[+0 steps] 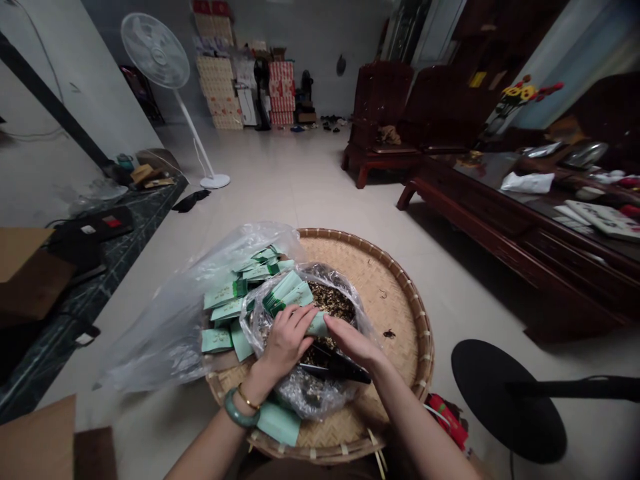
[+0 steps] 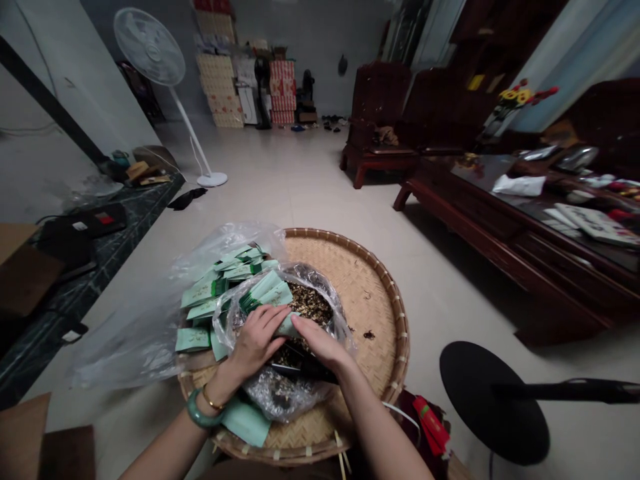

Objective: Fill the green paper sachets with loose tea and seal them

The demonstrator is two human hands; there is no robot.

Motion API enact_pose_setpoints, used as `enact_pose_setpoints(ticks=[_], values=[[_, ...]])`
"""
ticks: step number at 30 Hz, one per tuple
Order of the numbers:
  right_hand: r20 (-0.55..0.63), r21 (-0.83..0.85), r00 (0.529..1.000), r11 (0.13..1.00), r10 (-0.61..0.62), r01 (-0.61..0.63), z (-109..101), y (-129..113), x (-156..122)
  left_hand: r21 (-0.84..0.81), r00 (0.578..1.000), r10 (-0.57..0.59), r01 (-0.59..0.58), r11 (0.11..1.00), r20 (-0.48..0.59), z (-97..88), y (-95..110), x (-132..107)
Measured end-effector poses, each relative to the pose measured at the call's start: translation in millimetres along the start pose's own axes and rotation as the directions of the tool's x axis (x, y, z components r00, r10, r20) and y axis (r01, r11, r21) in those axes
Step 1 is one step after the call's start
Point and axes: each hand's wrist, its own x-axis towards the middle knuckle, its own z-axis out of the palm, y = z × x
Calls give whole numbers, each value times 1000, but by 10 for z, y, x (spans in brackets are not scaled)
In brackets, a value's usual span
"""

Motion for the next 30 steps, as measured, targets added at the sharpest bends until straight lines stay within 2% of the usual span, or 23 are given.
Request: enact_pose_setpoints(ticks=[3, 4, 12, 15, 17, 19, 21, 22, 24, 25, 27, 30], values=[[138, 149, 987, 983, 84, -105, -14, -80, -13, -61, 1000, -20, 19, 998, -17, 30, -78, -11], [152, 180, 984, 976, 95, -122, -20, -112, -16, -71, 999, -24, 22, 997, -25, 40, -99, -14], [166, 265, 982, 955, 90, -133, 3, -292, 29, -97, 997, -61, 56, 994, -48, 47, -138, 12], [176, 296, 976, 939, 129, -177, -79, -275, 30, -127, 994, -78, 68, 990, -72, 42, -176, 23], [139, 275, 978, 943, 153, -187, -172, -222, 27, -141, 989, -104, 89, 986, -102, 52, -210, 19], [26, 119, 990, 983, 140, -142, -268, -131, 25, -153, 981, -141, 121, 981, -132, 68, -240, 12], [-71, -219, 995, 972, 68, -82, -338, -17, 22, -162, 972, -178, 153, 975, -155, 81, -262, 7], [-57, -413, 998, 909, 40, -60, -355, 39, 21, -165, 966, -195, 167, 972, -168, 84, -270, 6], [32, -703, 997, 710, 77, -32, -351, 129, 28, -168, 956, -224, 193, 967, -192, 84, -281, 6], [79, -785, 988, 619, 132, -19, -332, 157, 41, -168, 951, -236, 204, 964, -200, 82, -285, 6], [128, -862, 966, 507, 225, -4, -274, 177, 90, -168, 943, -255, 221, 961, -215, 76, -292, 6], [161, -884, 951, 468, 263, 20, -179, 141, 205, -170, 934, -273, 237, 957, -231, 70, -298, -1]])
